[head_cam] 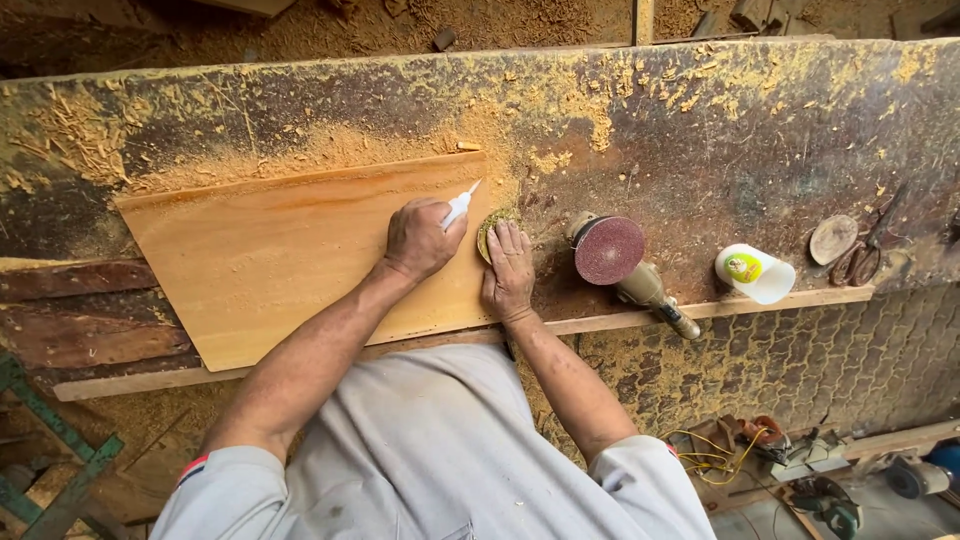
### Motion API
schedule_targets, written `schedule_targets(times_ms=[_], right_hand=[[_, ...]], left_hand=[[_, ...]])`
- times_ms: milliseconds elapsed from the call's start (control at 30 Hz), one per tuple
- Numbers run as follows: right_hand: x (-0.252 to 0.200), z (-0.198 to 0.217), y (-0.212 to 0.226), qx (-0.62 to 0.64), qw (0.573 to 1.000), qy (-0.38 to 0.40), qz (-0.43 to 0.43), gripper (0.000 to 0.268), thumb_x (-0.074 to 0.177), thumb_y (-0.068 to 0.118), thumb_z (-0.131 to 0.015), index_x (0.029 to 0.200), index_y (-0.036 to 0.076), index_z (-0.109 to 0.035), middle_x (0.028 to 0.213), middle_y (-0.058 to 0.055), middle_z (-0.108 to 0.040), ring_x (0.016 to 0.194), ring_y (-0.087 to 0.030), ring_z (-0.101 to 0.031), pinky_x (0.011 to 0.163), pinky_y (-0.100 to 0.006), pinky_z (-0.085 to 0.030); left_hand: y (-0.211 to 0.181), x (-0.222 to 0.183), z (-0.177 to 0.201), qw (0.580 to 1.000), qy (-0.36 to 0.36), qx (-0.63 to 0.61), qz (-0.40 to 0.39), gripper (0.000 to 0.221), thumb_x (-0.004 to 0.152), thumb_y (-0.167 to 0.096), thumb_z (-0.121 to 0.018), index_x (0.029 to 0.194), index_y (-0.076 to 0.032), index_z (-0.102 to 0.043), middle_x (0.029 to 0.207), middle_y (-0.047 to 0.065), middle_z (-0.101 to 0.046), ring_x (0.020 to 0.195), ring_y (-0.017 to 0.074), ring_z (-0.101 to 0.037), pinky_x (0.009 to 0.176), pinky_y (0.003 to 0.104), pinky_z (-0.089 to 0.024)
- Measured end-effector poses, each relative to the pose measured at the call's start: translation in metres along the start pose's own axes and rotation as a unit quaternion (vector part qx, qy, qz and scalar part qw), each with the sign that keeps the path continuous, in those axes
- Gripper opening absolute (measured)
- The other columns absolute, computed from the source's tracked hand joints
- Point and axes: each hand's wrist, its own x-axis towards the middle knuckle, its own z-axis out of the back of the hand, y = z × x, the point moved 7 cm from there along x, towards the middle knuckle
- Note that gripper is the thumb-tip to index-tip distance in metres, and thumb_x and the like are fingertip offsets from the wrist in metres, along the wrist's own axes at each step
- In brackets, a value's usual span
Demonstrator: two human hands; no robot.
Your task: The person squeezes liquid from a plastic bottle onto a plywood panel on the workbench and spreads it across the surface with a round pad. They then pick up an angle grinder and sand the panel surface, moving the tool back and forth over the wood.
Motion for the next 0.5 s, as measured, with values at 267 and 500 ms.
schedule_targets(times_ms=[267,500], right_hand=[[0.001,-0.001,0.000,0.005,1.000,0.006,0.000,0.056,0.088,-0.001,-0.053,0.144,-0.001,-0.056,0.155,-0.022,-0.051,0.150,-0.039,-0.043,0.128,-0.054,-0.026],[-0.001,-0.004,-0.001,0.002,1.000,0.007,0.008,0.056,0.089,-0.003,-0.051,0.145,-0.002,-0.054,0.156,-0.023,-0.049,0.151,-0.039,-0.042,0.129,-0.056,-0.024]], left_hand=[[-0.005,-0.006,0.019,1.000,-0.022,-0.013,0.018,0.036,0.091,-0.021,-0.070,0.061,-0.007,-0.059,0.054,0.008,-0.054,0.050,0.0215,-0.054,0.052,0.044,-0.046],[0.009,-0.028,0.044,0.997,-0.045,-0.024,0.055,0.033,0.092,-0.019,-0.070,0.064,-0.004,-0.062,0.055,0.011,-0.055,0.051,0.0255,-0.056,0.051,0.046,-0.046]])
